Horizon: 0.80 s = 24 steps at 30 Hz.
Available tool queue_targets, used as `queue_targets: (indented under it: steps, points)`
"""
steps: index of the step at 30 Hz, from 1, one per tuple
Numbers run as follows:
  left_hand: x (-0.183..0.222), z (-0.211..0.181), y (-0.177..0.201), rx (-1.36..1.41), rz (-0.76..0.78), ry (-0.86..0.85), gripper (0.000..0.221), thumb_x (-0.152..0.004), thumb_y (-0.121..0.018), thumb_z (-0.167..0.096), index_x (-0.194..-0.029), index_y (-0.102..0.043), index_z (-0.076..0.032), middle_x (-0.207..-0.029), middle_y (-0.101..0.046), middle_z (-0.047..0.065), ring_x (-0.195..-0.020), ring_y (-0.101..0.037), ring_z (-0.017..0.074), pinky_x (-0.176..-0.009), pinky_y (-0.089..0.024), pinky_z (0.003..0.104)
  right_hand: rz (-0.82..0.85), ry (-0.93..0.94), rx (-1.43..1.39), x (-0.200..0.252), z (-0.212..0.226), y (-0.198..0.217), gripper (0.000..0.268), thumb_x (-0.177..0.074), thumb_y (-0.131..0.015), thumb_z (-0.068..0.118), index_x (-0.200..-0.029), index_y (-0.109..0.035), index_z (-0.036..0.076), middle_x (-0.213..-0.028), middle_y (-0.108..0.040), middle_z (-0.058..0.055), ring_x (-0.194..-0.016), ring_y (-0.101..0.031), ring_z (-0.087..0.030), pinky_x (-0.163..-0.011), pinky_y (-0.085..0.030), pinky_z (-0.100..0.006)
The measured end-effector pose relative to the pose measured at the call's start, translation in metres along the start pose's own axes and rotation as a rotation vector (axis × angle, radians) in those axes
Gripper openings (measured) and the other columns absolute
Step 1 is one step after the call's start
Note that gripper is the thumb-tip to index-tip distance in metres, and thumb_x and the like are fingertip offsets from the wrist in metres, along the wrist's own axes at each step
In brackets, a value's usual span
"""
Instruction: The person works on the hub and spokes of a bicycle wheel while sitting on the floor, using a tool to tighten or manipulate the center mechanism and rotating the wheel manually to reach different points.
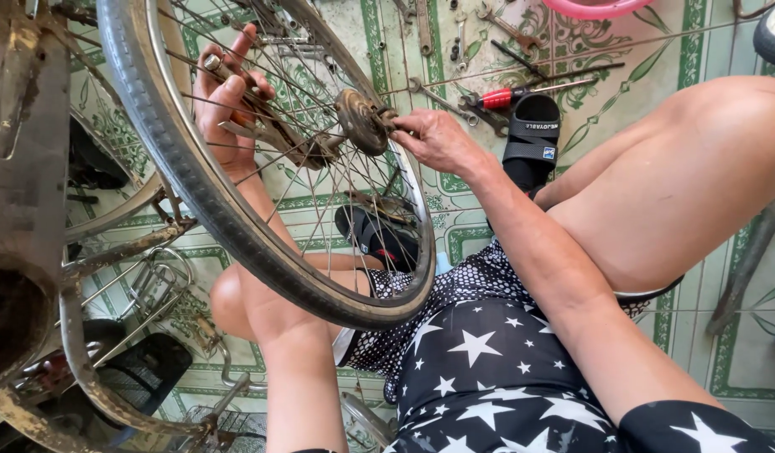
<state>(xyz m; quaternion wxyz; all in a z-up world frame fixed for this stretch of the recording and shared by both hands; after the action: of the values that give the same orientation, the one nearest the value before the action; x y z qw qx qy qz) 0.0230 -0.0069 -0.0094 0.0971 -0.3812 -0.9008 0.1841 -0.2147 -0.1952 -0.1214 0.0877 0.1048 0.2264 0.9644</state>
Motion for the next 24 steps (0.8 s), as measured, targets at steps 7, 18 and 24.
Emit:
queue_targets:
  steps: [7,18,24]
  points:
    - [0.000,0.002,0.004,-0.026,-0.005,-0.011,0.045,-0.094,-0.077,-0.015,-0.132,-0.054,-0.006,-0.150,-0.057,0.027,-0.090,-0.069,0.0226,-0.087,-0.061,0.036,0.000,-0.035,0.005,0.005,-0.001,-0.001,0.028,-0.098,-0.066,0.023,-0.122,-0.073,0.012,-0.091,-0.070,-0.013,-0.083,-0.067,-0.031,-0.077,-0.053,-0.041]
    - [0.008,-0.004,-0.006,-0.083,-0.045,-0.090,0.041,-0.098,-0.072,-0.009,-0.136,-0.059,-0.003,-0.146,-0.061,0.024,-0.089,-0.068,0.0234,-0.086,-0.062,0.035,0.174,-0.288,-0.257,0.024,0.030,0.034,0.026,-0.100,-0.066,0.027,-0.106,-0.078,0.005,-0.067,-0.068,-0.007,-0.056,-0.060,-0.010,-0.054,-0.050,-0.031]
    - [0.007,-0.013,-0.015,-0.067,0.093,-0.156,0.029,-0.104,-0.075,-0.010,-0.130,-0.064,-0.006,-0.127,-0.062,0.011,-0.093,-0.068,0.0241,-0.086,-0.061,0.038,0.164,-0.325,-0.453,0.023,0.040,0.033,0.028,-0.100,-0.067,0.026,-0.103,-0.077,0.000,-0.068,-0.066,-0.001,-0.053,-0.059,-0.006,-0.046,-0.047,-0.025]
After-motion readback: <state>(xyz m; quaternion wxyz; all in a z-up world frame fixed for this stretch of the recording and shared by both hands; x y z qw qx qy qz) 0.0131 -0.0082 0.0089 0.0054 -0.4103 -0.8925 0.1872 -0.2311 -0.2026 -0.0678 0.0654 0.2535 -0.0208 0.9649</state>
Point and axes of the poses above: each hand's wrist, its own x-axis away from the middle knuckle, its own y-axis out of the back of the hand, z = x × y, the point moved 2 cm from there along -x, towards the middle knuckle
